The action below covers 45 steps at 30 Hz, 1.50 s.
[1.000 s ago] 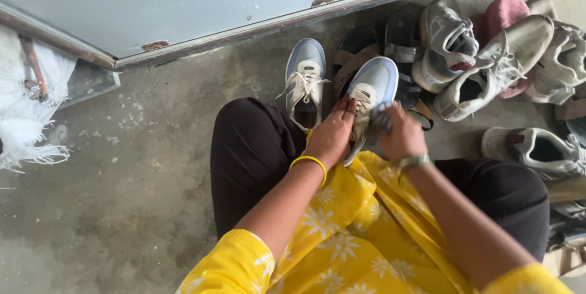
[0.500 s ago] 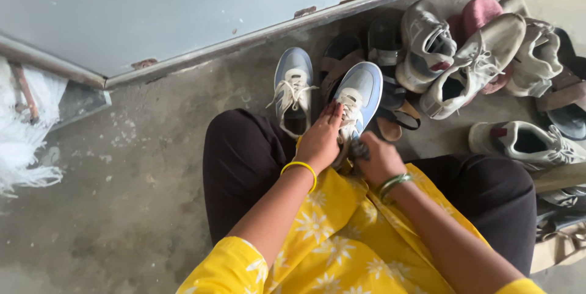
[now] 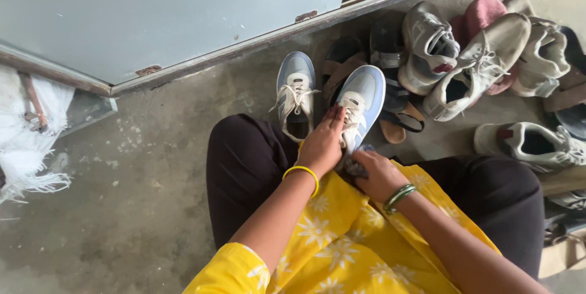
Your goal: The person sits on the floor and wipes a pair of light blue and white sneakers with a cloth. The person scrubs the uppers and soles, then places the cleaned sneakers into a wooden shoe cabinet.
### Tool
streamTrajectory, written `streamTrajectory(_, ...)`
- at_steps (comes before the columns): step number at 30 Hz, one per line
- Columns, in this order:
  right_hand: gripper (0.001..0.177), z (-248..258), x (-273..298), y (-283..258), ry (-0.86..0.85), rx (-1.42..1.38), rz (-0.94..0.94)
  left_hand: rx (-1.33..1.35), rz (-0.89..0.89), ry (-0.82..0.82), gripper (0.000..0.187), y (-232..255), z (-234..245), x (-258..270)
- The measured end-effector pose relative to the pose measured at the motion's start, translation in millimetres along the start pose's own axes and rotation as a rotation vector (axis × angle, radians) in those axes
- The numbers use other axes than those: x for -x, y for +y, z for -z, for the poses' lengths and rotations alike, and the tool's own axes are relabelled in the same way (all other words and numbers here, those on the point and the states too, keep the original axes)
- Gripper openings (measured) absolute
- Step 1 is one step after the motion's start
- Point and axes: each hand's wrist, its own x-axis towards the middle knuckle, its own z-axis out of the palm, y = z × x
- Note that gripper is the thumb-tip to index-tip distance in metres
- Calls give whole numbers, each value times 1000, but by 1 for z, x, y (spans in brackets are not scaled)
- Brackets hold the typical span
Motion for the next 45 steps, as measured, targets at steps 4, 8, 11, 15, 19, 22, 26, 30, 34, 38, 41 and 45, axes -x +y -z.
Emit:
streamTrajectory(4,42,26,-30,33,-15,113,-140,47,32,-3,67,8,1,4)
streamTrajectory(8,43,53,-73,56,694,-53,-168,26,16,-4,63,13,6,8)
streamTrajectory(11,47,49,-63,40,691,-15,-103,-35,-19,6,62,13,5,6)
streamTrajectory(15,53,15,-11,-2,122,5,-115,-116,-55,18,65,8,3,3)
streamTrajectory(19,51,13,6,-6,94,-88,95,-35,25,-15,65,12,8,9)
streamTrajectory(22,45,40,-35,14,242,-64,-218,-26,52,-66,69,20,15,2)
streamTrajectory(26,52,60,-66,27,648,-19,-116,-52,26,-70,71,23,17,8)
streamTrajectory(30,50,39,-52,2,234,108,-307,-36,-4,-2,71,10,1,11)
streamTrajectory(34,63,-3,-3,-16,316,11,-48,-224,-17,-2,69,-3,-13,8)
streamTrajectory(38,38,3,-20,12,317,-80,-128,-79,22,-45,67,0,-7,8)
streamTrajectory(41,42,31,-65,38,533,-64,-253,-52,33,-57,69,11,3,7)
streamTrajectory(45,58,46,-92,36,680,-19,-17,-59,-5,-38,71,14,8,8)
